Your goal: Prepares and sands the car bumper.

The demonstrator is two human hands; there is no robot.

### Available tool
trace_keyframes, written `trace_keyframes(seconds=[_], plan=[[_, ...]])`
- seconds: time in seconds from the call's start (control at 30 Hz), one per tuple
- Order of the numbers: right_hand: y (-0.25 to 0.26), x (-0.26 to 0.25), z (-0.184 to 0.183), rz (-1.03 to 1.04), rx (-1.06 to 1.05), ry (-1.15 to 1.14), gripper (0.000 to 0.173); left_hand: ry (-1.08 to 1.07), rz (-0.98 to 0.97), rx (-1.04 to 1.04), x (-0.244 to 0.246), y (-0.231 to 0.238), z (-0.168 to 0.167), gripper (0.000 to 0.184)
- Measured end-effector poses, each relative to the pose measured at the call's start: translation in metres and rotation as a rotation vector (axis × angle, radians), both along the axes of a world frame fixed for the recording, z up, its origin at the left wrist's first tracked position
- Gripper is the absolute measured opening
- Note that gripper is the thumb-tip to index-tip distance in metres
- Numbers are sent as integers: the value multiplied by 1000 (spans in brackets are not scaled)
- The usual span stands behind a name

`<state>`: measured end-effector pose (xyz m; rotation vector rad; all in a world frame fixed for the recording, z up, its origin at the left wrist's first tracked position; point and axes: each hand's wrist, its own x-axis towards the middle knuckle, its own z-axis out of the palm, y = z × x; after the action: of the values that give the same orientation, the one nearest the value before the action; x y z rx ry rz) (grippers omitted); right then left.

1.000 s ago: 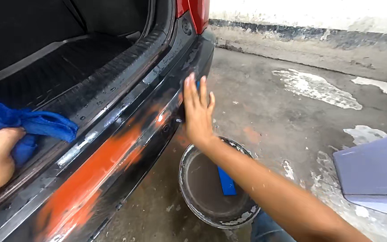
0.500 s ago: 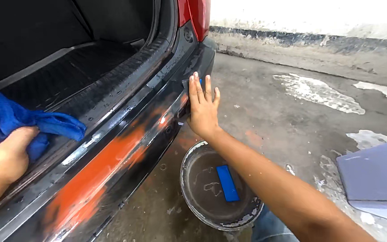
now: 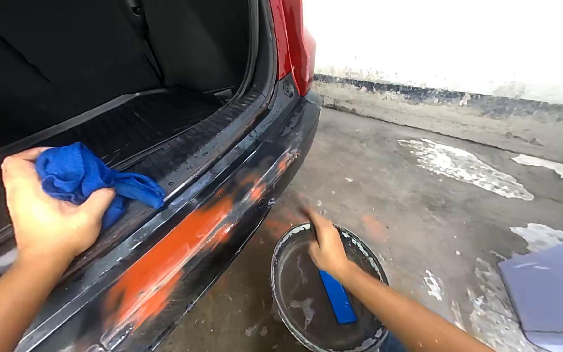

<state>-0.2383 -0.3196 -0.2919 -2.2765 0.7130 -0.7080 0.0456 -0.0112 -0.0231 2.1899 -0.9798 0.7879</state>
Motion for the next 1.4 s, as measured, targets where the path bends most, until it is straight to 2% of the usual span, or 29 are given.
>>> trace_keyframes(seconds=[0.03, 0.07, 0.13, 0.17, 0.23, 0.3, 0.37, 0.43, 0.47, 0.53, 0.57, 0.63, 0.67, 0.73, 0.8, 0.83, 0.9, 1.0, 1.1, 1.17, 1.23, 1.3, 1.33, 1.4], plan=[[7, -9, -18, 76, 101, 180, 37, 5, 7, -5, -1, 0, 0, 91], [12, -14, -34, 157, 229, 419, 32, 11, 11, -9, -2, 0, 0, 92], [18, -16, -79, 251, 489, 872, 36, 13, 15, -10, -5, 0, 1, 91], [17, -17, -106, 286, 576, 1043, 46, 9, 19, -10, -6, -1, 1, 91], [14, -17, -152, 291, 573, 1221, 63, -11, 31, -10, -8, -1, 2, 91], [16, -17, -172, 288, 468, 1252, 60, -41, 41, -26, -6, -1, 2, 92], [17, -17, -177, 350, 390, 1257, 54, -53, 50, -45, -4, 0, 2, 96], [15, -15, -148, 467, 458, 1229, 48, -70, 43, -72, -2, -2, 0, 102], [19, -13, -116, 477, 568, 1198, 44, -75, 41, -79, -1, -2, -1, 104], [33, -5, -30, 455, 811, 1121, 45, -68, 36, -86, 0, -2, -2, 105], [43, 0, 22, 518, 823, 1051, 45, -63, 31, -89, -1, -1, -2, 105], [59, 5, 114, 730, 823, 683, 35, -48, 11, -91, -1, -1, -2, 102], [66, 6, 152, 816, 811, 444, 40, -47, 5, -88, -1, -1, -2, 100], [84, 4, 194, 760, 609, -58, 52, -40, 8, -80, -1, -1, -1, 97], [103, 9, 201, 465, 216, -413, 56, -32, 18, -80, -2, -2, -1, 95], [113, 13, 196, 330, 91, -510, 56, -24, 20, -86, -3, -2, -1, 94], [141, 22, 174, 176, -89, -550, 61, -5, 20, -94, -5, -2, 1, 93], [213, 40, 132, 207, -296, -454, 79, 19, 22, -85, -5, -2, 0, 93], [277, 48, 96, 294, -531, -293, 79, 31, 19, -70, -7, -1, 1, 92], [272, 61, 86, 209, -616, -287, 73, 30, 5, -58, -6, 0, 2, 91], [255, 74, 91, 53, -571, -271, 87, 37, -14, -49, -4, 0, 3, 89], [266, 76, 96, -12, -496, -224, 101, 44, -24, -43, -3, 0, 1, 88], [283, 71, 92, 27, -503, -219, 97, 45, -28, -43, -3, 1, 1, 87], [306, 60, 79, 100, -631, -201, 75, 54, -43, -34, -2, 0, 4, 85]])
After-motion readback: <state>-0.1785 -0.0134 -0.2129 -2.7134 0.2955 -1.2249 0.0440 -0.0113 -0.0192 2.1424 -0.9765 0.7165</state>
